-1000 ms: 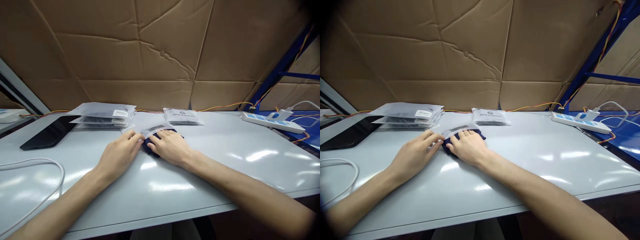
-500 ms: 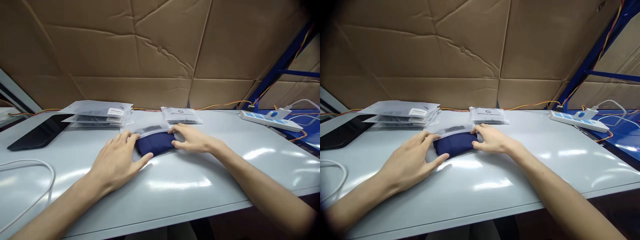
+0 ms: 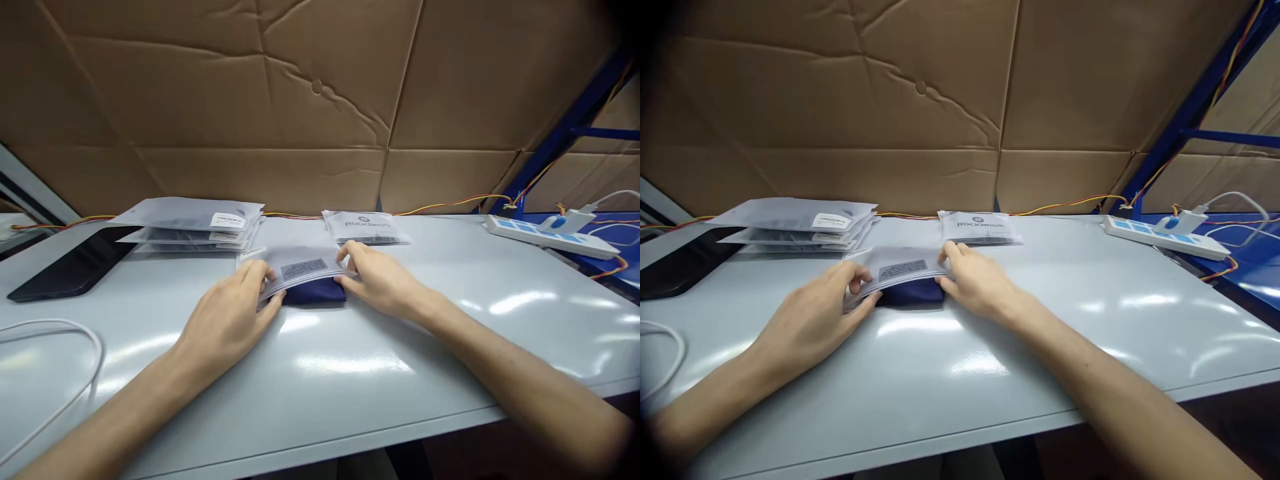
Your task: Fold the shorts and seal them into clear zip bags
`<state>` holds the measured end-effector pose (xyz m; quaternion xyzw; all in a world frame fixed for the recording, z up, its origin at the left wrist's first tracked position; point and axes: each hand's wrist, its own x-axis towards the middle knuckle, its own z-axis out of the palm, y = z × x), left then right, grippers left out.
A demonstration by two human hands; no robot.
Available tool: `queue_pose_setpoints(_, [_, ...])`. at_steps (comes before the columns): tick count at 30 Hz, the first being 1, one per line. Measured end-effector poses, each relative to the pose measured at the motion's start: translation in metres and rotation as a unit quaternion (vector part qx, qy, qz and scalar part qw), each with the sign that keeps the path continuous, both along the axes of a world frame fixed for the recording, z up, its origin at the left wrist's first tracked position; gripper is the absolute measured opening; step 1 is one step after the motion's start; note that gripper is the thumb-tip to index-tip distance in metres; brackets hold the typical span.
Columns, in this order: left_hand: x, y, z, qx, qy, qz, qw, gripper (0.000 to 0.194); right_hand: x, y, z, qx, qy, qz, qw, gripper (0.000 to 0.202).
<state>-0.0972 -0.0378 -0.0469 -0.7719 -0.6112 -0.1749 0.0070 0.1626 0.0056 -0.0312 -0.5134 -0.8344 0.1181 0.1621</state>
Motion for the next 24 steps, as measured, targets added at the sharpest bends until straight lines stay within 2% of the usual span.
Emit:
queue_pose_setpoints(4, [-0.003, 0.002, -0.001, 0.002, -0.017, 0.0, 1.0, 0.015, 0.001, -0.001, 0.0, 0.009, 0.003, 0.007, 1.0, 0.023])
queue_pose_setpoints(8, [-0.003, 0.002, 0.0, 0.007, -0.038, -0.021, 0.999, 0.016, 0.005, -0.006, 0.002, 0.016, 0.003, 0.065, 0.998, 0.049])
queue_pose_setpoints(10, [-0.003, 0.002, 0.0, 0.009, -0.044, -0.032, 0.998, 0.016, 0.005, -0.007, 0.0, 0.016, 0.0, 0.081, 0.997, 0.055])
queue_pose_setpoints(15, [-0.003, -0.001, 0.003, 0.016, -0.043, -0.088, 0.995, 0.015, 0.002, 0.002, -0.011, 0.013, 0.063, 0.075, 0.995, 0.033])
queue_pose_setpoints(19, [-0.003, -0.003, 0.004, 0.02, -0.025, -0.142, 0.989, 0.017, 0.003, 0.01, -0.017, 0.0, 0.104, 0.064, 0.992, 0.028])
queue_pose_setpoints(24, [-0.003, -0.002, 0.003, 0.028, -0.015, -0.13, 0.991, 0.018, 0.003, 0.009, -0.014, 0.003, 0.111, 0.069, 0.991, 0.027])
